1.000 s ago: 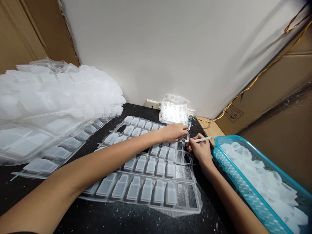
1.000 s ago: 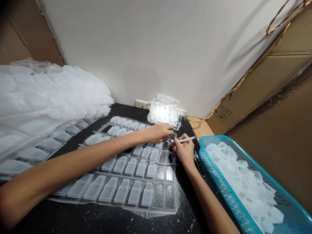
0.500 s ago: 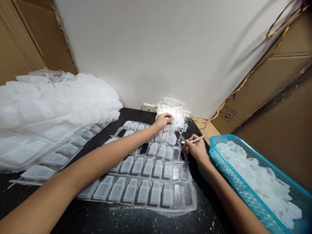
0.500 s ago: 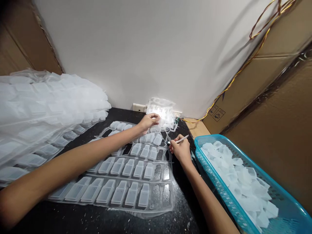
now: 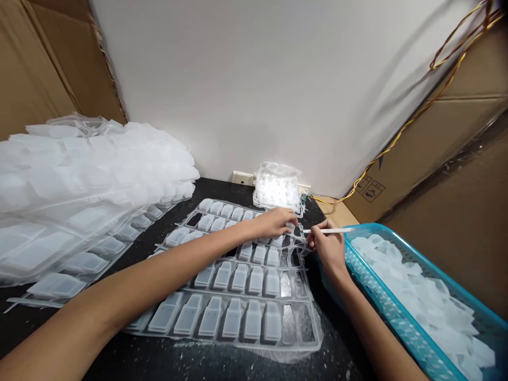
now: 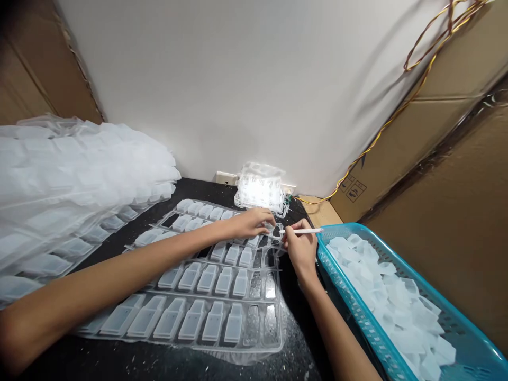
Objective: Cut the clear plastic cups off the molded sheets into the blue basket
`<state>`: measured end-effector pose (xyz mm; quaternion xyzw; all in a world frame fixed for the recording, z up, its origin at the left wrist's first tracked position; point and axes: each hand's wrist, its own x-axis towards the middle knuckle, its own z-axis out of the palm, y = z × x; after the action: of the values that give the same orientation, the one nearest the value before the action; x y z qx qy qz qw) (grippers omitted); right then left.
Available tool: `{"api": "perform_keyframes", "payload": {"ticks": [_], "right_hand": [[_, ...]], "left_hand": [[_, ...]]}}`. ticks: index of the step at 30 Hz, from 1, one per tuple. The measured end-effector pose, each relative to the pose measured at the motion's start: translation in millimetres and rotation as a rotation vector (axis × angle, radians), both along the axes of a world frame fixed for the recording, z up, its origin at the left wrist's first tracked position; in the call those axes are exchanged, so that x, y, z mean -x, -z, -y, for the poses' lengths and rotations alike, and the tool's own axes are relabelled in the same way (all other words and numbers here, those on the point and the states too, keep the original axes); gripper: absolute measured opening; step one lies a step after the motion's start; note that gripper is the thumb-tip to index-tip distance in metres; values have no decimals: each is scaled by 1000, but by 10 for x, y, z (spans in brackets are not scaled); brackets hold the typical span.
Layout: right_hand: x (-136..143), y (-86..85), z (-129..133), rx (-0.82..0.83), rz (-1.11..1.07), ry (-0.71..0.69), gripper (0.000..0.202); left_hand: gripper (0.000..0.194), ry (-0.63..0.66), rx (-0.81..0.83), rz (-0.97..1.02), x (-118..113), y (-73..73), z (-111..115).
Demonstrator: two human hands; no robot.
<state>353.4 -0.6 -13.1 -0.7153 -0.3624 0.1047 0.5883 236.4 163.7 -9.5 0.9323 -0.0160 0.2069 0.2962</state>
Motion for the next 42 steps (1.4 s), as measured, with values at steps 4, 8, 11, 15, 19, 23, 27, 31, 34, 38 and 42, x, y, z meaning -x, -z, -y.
{"api": "perform_keyframes", "payload": {"ticks": [4,8,11,15,19,23,27,31,34,38,42], "right_hand": [[-11,93,-55,6,-37,-4,13],[-18,165,-97,-2,-88,-33,13],[-20,185,-112,-11,-120,-46,13],[-16,173,-116,-18,-150,-73,15],[-22,111,-99,6,-153,-118,19],[-31,47,-83,44,-129,-147,19],[-19,26,-77,39,-139,-143,17],[-9,24,-66,7,-182,-125,16],[-5,28,-65,3,-212,-129,16],[9,46,-73,8,-234,-143,19],[14,63,-78,15,-236,-148,19]], "left_hand": [[26,20,-107,-18,36,14,2],[28,20,-182,-15,50,30,-13],[26,15,-236,-7,45,42,-15],[24,13,-313,-8,40,36,-4],[18,27,-414,-25,28,19,43],[25,11,-500,-34,9,11,99],[16,-7,-515,-30,13,17,93],[12,-18,-503,-28,26,14,75],[11,-20,-490,-29,30,3,81],[13,-23,-469,-37,27,-2,89],[15,-18,-445,-53,24,5,77]]}}
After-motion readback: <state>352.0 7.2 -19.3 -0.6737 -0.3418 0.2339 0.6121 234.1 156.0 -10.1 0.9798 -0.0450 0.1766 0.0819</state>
